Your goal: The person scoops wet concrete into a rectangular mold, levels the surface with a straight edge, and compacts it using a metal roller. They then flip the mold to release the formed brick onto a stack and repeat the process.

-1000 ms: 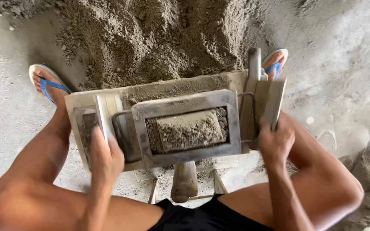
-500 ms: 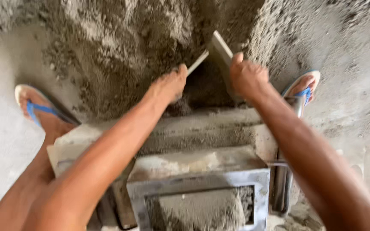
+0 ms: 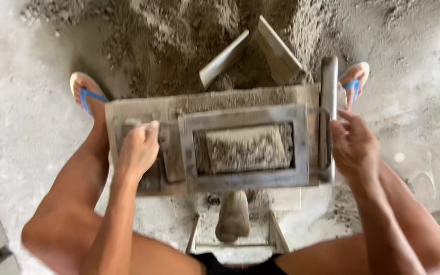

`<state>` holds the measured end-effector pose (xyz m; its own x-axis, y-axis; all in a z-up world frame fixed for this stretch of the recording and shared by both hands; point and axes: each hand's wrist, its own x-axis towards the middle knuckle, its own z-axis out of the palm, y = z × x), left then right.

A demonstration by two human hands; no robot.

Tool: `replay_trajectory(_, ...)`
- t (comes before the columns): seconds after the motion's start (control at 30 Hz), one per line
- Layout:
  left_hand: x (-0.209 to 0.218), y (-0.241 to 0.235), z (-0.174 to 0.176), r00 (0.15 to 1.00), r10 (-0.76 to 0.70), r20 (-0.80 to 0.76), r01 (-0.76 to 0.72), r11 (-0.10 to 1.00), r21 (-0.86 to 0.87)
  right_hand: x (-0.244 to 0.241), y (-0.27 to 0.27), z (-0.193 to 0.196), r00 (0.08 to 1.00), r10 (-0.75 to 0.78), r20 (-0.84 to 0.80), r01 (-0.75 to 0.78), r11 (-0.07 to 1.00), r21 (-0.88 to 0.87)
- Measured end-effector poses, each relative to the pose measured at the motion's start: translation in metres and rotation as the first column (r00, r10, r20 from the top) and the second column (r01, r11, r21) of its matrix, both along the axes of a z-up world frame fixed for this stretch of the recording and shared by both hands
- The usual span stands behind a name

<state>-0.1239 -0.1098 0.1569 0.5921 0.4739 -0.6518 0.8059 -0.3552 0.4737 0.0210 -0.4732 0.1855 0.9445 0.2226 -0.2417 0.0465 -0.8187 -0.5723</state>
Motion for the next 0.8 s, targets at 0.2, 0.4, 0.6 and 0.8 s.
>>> replay_trajectory(0.2,-0.029,-0.003,-0.014,0.990,-0.091,0.105,0.069,0.979,0.193,-0.015,-0.023,-0.023,0.992,0.128,0.011,-0.113,0.912,-0.395)
replay_trajectory(0.4,-0.114,0.070,0.042,0.930,0.065,0.362,-0.227,0.876,0.425,0.006,0.050,0.035,0.859,0.320,0.400,-0.205,0.930,-0.305)
replay_trajectory(0.6,-0.277,0.115,-0.057,0.900,0.331,0.282,-0.425,0.810,0.404,-0.062,0.250,0.049,0.742,0.578,0.339,-0.515,0.816,-0.264)
replay_trajectory(0.8,-0.402,0.039,-0.172,0.510,0.850,-0.130,-0.808,0.525,0.268,-0.249,0.405,0.016,0.355,0.837,0.417,-0.909,0.412,-0.053)
